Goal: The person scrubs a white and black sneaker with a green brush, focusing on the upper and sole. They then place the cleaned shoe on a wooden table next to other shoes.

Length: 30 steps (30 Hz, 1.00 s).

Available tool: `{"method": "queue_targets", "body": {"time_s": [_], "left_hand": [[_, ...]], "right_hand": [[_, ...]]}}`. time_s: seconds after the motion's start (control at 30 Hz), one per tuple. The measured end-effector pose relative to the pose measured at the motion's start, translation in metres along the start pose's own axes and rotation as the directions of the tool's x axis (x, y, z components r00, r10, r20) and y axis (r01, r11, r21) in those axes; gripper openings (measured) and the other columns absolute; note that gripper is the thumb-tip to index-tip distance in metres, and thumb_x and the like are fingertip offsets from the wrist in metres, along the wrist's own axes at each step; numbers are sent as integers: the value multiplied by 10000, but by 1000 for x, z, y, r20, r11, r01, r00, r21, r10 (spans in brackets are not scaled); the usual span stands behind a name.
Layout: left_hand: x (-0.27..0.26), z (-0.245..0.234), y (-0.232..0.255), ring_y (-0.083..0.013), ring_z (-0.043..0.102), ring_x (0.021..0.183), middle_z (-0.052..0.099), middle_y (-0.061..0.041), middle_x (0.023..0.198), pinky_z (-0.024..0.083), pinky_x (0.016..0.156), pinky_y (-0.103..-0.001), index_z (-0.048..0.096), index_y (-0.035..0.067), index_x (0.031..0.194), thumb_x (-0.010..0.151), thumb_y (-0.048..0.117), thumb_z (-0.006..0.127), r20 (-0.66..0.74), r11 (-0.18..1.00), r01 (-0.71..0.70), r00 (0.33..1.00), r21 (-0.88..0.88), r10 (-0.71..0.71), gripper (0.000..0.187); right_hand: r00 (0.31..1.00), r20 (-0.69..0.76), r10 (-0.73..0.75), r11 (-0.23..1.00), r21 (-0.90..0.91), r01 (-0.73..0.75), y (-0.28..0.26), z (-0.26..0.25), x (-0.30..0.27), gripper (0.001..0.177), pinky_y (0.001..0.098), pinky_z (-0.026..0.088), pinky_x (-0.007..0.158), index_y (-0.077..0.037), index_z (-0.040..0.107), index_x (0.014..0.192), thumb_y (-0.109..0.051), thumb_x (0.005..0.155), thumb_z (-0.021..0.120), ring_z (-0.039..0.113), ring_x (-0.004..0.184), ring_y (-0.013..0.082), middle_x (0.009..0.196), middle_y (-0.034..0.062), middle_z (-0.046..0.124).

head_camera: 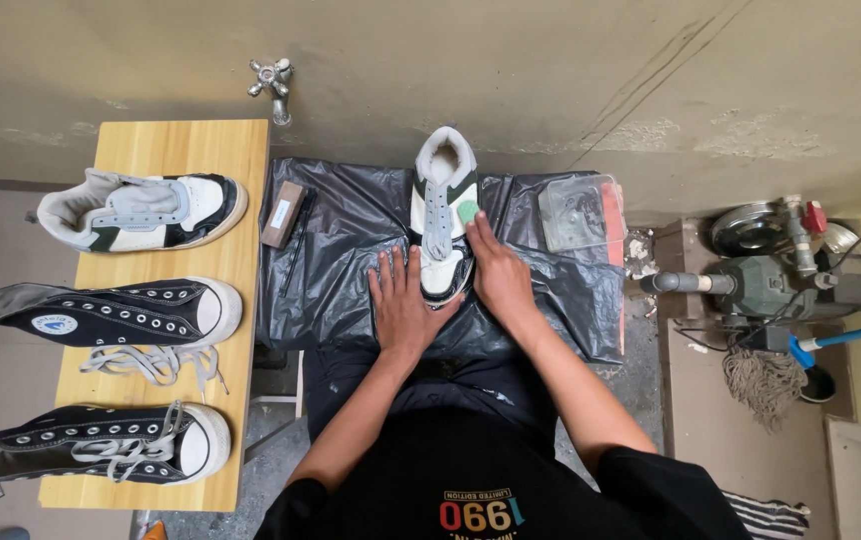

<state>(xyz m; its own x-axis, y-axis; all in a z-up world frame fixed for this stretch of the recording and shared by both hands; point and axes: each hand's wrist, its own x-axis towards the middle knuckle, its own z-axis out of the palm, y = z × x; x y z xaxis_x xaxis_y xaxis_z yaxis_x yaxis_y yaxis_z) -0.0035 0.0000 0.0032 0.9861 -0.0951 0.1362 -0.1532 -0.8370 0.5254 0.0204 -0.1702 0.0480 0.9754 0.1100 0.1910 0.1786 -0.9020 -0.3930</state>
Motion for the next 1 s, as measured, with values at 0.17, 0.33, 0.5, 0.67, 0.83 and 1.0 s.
{"method": "queue_targets", "body": {"time_s": [0.17, 0.33, 0.5, 0.67, 0.83, 1.0], "left_hand": [[-3, 6, -3, -443, 289, 1506, 387, -244, 1591, 147, 1234, -615, 342, 107, 1596, 726, 621, 781, -9, 1000, 3, 1000, 21, -3, 1102], [-3, 15, -10, -433, 268, 1517, 365, -232, 1608, 151, 1240, -611, 315, 124, 1610, 687, 557, 803, -6, 1000, -4, 1000, 28, 4, 1131], [-2, -1, 0, -461, 300, 1498, 401, -264, 1576, 138, 1229, -628, 345, 104, 1596, 713, 629, 785, -24, 1000, -7, 1000, -26, 6, 1118], [-3, 3, -2, -464, 307, 1495, 411, -271, 1569, 144, 1229, -630, 352, 106, 1592, 713, 635, 789, -33, 1000, -12, 999, -19, 11, 1115], [-1, 5, -4, -469, 316, 1489, 416, -276, 1564, 152, 1226, -636, 356, 108, 1591, 719, 630, 789, -49, 1000, -16, 999, -21, 15, 1104], [-2, 10, -6, -454, 315, 1493, 423, -256, 1563, 163, 1226, -630, 381, 119, 1580, 723, 659, 767, -55, 1000, -18, 998, -4, 17, 1084]], "right_hand": [[983, 180, 22, 996, 80, -37, -16, -5, -52, 507, 528, 591, 809, -152, 571, 1445, -85, 951, 481, 681, 1041, 418, 1532, 80, 527], [949, 311, -41, 908, 408, -94, -20, -39, -54, 438, 452, 547, 985, -142, 650, 1377, -73, 955, 561, 607, 1262, 343, 1437, 101, 617], [993, 114, 31, 884, 461, -81, 26, -37, -1, 446, 542, 464, 1059, -88, 621, 1408, -33, 970, 556, 546, 1310, 422, 1451, 180, 589], [996, -76, -37, 951, 305, 59, 37, -9, 44, 452, 522, 488, 1036, -44, 576, 1447, -10, 996, 566, 555, 1298, 422, 1507, 205, 526], [990, -95, -105, 990, 88, 113, 10, -3, 24, 485, 563, 561, 887, -62, 559, 1469, 13, 991, 526, 662, 1123, 440, 1555, 161, 484], [970, 234, -62, 996, 83, 44, -7, -13, -22, 495, 567, 579, 813, -171, 549, 1460, -92, 977, 471, 672, 1093, 411, 1561, 38, 498]]}}
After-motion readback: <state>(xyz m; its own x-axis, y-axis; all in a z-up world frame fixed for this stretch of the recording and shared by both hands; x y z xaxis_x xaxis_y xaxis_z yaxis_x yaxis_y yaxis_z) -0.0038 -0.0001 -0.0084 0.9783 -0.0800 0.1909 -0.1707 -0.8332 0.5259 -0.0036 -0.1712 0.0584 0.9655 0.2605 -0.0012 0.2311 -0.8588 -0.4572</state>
